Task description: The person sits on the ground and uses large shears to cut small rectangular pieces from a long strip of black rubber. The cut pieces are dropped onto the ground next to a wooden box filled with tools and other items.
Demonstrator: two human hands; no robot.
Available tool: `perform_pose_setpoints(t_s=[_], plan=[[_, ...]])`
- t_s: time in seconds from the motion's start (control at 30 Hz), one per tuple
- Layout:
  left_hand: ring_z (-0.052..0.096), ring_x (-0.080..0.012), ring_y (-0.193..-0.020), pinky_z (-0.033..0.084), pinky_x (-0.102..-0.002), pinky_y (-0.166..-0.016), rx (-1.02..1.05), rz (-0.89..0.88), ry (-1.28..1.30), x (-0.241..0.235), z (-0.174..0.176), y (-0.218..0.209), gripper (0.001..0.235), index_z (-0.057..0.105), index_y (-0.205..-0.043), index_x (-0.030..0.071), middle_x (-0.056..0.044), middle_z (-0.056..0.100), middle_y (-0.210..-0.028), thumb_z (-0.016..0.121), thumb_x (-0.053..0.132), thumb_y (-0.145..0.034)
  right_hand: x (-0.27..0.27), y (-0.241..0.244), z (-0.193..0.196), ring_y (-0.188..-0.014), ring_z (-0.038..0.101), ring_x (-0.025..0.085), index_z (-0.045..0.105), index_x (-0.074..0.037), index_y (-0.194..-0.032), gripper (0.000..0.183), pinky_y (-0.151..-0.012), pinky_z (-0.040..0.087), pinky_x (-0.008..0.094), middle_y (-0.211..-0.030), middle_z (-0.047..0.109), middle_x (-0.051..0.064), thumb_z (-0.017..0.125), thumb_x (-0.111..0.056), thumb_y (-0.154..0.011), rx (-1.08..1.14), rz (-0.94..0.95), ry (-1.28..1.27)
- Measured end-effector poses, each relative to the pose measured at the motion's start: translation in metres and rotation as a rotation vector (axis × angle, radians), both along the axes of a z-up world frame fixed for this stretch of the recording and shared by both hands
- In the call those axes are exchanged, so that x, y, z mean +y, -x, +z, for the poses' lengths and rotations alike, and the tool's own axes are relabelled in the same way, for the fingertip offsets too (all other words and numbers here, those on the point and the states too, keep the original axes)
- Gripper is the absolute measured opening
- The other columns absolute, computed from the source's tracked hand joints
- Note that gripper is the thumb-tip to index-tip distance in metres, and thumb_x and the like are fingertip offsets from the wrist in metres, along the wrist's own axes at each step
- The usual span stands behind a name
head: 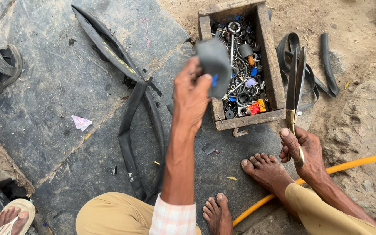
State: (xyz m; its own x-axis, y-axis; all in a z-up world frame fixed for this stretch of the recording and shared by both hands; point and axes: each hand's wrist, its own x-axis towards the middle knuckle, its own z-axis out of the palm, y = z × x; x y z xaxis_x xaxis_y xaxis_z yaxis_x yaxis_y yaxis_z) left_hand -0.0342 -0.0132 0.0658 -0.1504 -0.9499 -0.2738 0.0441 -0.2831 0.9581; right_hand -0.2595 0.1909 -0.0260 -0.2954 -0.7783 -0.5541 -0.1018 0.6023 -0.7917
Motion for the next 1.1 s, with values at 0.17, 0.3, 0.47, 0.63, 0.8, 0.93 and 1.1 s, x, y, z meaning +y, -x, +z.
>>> perform_pose_setpoints(t_s=[0.17,0.3,0.47,0.63,0.8,0.93,1.1], plan=[[0.059,-0.0265,-0.099,0.055,-0.045,-0.086,-0.752,-0.077,0.307,-0.003,-0.021,0.037,0.062,0.048,-0.143,0.001,-0.022,0.058,-0.116,0.068,0.006,-0.085,0.001,0.000,-0.001,-0.050,0.061,0.016,0.061,-0.001,-0.081,0.052,-0.049,0.052,0.033,-0.057,0.059,0.009,0.061,-0.050,-0.095,-0.030,0.000,-0.004],[0.048,-0.0389,-0.128,0.041,-0.056,-0.113,-0.957,-0.416,0.441,0.009,-0.055,0.060,0.021,0.075,-0.105,0.012,-0.021,0.056,-0.133,0.067,0.008,-0.086,0.000,0.001,-0.001,-0.049,0.060,0.016,0.060,-0.001,-0.082,0.050,-0.049,0.051,0.032,-0.056,0.060,0.008,0.060,-0.049,-0.095,-0.053,-0.007,-0.003],[0.021,-0.0529,-0.147,0.014,-0.076,-0.116,-1.174,-0.660,0.693,0.012,-0.092,0.075,0.013,0.075,-0.093,0.005,-0.030,0.034,-0.154,0.068,0.004,-0.081,-0.001,0.001,-0.001,-0.050,0.060,0.016,0.060,-0.001,-0.082,0.050,-0.049,0.051,0.032,-0.057,0.059,0.009,0.061,-0.049,-0.095,-0.066,-0.025,-0.017],[0.018,-0.0547,-0.149,0.010,-0.078,-0.116,-1.422,-0.871,0.643,0.010,-0.107,0.069,0.008,0.073,-0.079,0.004,-0.030,0.032,-0.158,0.067,-0.001,-0.079,-0.001,0.000,0.001,-0.051,0.060,0.015,0.060,0.000,-0.081,0.052,-0.048,0.052,0.032,-0.058,0.058,0.008,0.062,-0.051,-0.093,-0.071,-0.026,-0.017],[0.029,-0.0521,-0.144,0.014,-0.080,-0.115,-1.175,-0.684,0.595,0.005,-0.113,0.055,0.008,0.073,-0.078,0.002,-0.029,0.044,-0.145,0.068,0.006,-0.083,-0.001,0.000,0.001,-0.049,0.060,0.016,0.060,-0.001,-0.079,0.053,-0.049,0.051,0.032,-0.055,0.059,0.009,0.061,-0.052,-0.093,-0.039,-0.016,-0.047],[0.035,-0.0474,-0.142,0.019,-0.080,-0.113,-1.045,-0.302,0.709,-0.022,-0.118,0.056,0.013,0.075,-0.096,0.005,-0.029,0.045,-0.147,0.064,0.008,-0.090,-0.003,-0.002,0.003,-0.050,0.060,0.015,0.059,-0.001,-0.078,0.054,-0.049,0.051,0.032,-0.057,0.057,0.008,0.062,-0.052,-0.093,-0.051,-0.032,-0.028],[0.030,-0.0493,-0.148,0.025,-0.074,-0.116,-1.156,-0.283,0.724,-0.016,-0.123,0.062,0.020,0.073,-0.112,0.006,-0.029,0.041,-0.153,0.060,0.005,-0.096,-0.002,-0.001,0.001,-0.048,0.060,0.017,0.061,-0.002,-0.079,0.052,-0.048,0.051,0.033,-0.054,0.059,0.010,0.061,-0.053,-0.092,-0.021,-0.020,-0.058]])
